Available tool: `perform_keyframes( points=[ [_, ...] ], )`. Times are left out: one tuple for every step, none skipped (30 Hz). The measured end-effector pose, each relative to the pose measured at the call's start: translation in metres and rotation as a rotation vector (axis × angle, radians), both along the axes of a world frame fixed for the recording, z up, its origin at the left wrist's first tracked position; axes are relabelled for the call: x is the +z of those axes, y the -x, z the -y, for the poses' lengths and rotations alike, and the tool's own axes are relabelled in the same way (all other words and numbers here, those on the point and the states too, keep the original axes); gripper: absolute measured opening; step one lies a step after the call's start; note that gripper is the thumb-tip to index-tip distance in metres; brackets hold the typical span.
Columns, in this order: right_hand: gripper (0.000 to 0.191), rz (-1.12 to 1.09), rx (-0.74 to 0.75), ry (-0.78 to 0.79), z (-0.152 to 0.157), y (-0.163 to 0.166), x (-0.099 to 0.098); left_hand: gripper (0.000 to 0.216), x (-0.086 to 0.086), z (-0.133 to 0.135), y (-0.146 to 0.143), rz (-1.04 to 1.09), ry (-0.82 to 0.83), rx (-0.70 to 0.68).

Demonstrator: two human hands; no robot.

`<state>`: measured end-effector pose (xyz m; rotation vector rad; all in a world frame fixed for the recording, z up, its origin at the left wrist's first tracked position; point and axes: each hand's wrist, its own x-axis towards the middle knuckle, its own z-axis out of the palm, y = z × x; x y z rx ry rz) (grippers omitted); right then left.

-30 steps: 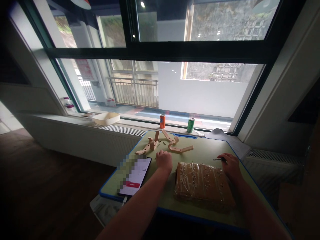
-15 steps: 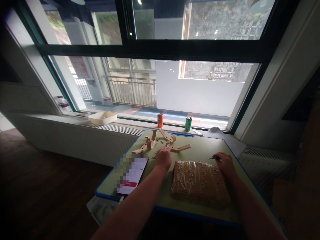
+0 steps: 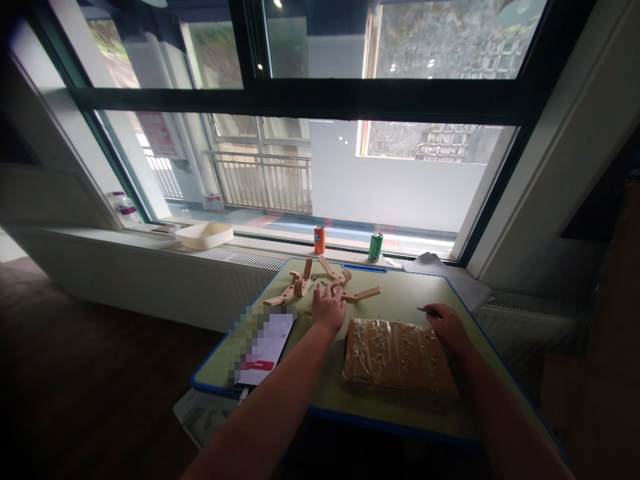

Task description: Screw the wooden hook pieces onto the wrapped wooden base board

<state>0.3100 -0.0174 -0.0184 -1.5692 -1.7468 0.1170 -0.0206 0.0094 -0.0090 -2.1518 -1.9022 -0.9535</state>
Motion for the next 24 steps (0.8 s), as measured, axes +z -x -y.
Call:
perform_keyframes(
  points=[
    [0.027, -0.027, 0.003, 0.04, 0.002, 0.001, 0.003, 0.044, -0.001, -0.001, 0.0, -0.001, 0.0, -0.01],
    [0.029, -0.052, 0.01, 0.082, 0.004, 0.002, 0.005, 0.043, -0.001, -0.001, 0.0, -0.003, 0.0, -0.019],
    [0.031, -0.072, 0.02, 0.124, 0.006, 0.004, 0.008, 0.042, 0.0, -0.001, 0.0, -0.005, -0.001, -0.027],
    [0.033, -0.087, 0.035, 0.167, 0.009, 0.005, 0.011, 0.042, 0.001, -0.001, 0.0, -0.005, -0.002, -0.034],
    [0.034, -0.1, 0.054, 0.207, 0.012, 0.006, 0.014, 0.041, 0.002, 0.0, 0.0, -0.005, -0.003, -0.04],
    [0.036, -0.111, 0.076, 0.247, 0.014, 0.008, 0.016, 0.04, 0.003, 0.001, 0.0, -0.005, -0.004, -0.046],
    [0.037, -0.12, 0.103, 0.284, 0.017, 0.009, 0.019, 0.038, 0.005, 0.001, 0.0, -0.005, -0.005, -0.052],
    [0.037, -0.127, 0.132, 0.317, 0.02, 0.011, 0.021, 0.037, 0.006, 0.002, 0.0, -0.006, -0.007, -0.058],
    [0.037, -0.131, 0.162, 0.344, 0.022, 0.012, 0.023, 0.035, 0.007, 0.003, -0.001, -0.004, -0.011, -0.067],
    [0.036, -0.141, 0.198, 0.372, 0.025, 0.012, 0.025, 0.034, 0.009, 0.004, -0.001, 0.002, -0.016, -0.08],
    [0.036, -0.158, 0.239, 0.405, 0.027, 0.013, 0.027, 0.033, 0.01, 0.004, -0.002, 0.013, -0.024, -0.097],
    [0.035, -0.183, 0.279, 0.445, 0.029, 0.013, 0.029, 0.033, 0.011, 0.005, -0.003, 0.028, -0.037, -0.117],
    [0.035, -0.214, 0.316, 0.488, 0.032, 0.013, 0.032, 0.033, 0.012, 0.006, -0.004, 0.044, -0.056, -0.14],
    [0.035, -0.245, 0.348, 0.531, 0.034, 0.013, 0.034, 0.033, 0.014, 0.007, -0.005, 0.058, -0.079, -0.162],
    [0.033, -0.273, 0.373, 0.566, 0.036, 0.014, 0.036, 0.033, 0.015, 0.008, -0.005, 0.067, -0.104, -0.179],
    [0.031, -0.292, 0.389, 0.59, 0.037, 0.014, 0.039, 0.033, 0.016, 0.009, -0.006, 0.07, -0.127, -0.189],
    [0.029, -0.301, 0.395, 0.598, 0.039, 0.015, 0.041, 0.033, 0.018, 0.01, -0.006, 0.069, -0.147, -0.192],
    [0.028, -0.308, 0.399, 0.6, 0.04, 0.017, 0.042, 0.033, 0.019, 0.011, -0.005, 0.067, -0.163, -0.187],
    [0.027, -0.314, 0.404, 0.597, 0.041, 0.018, 0.044, 0.034, 0.02, 0.012, -0.005, 0.063, -0.174, -0.177],
    [0.027, -0.321, 0.41, 0.593, 0.042, 0.019, 0.045, 0.035, 0.021, 0.012, -0.005, 0.061, -0.183, -0.166],
    [0.027, -0.329, 0.418, 0.59, 0.043, 0.02, 0.045, 0.036, 0.022, 0.013, -0.005, 0.059, -0.19, -0.157],
    [0.028, -0.337, 0.429, 0.594, 0.043, 0.02, 0.045, 0.037, 0.022, 0.013, -0.005, 0.057, -0.196, -0.153],
    [0.029, -0.34, 0.441, 0.604, 0.043, 0.02, 0.045, 0.038, 0.022, 0.013, -0.005, 0.058, -0.201, -0.154],
    [0.032, -0.338, 0.45, 0.619, 0.043, 0.02, 0.045, 0.039, 0.022, 0.013, -0.005, 0.064, -0.207, -0.16]
  ],
)
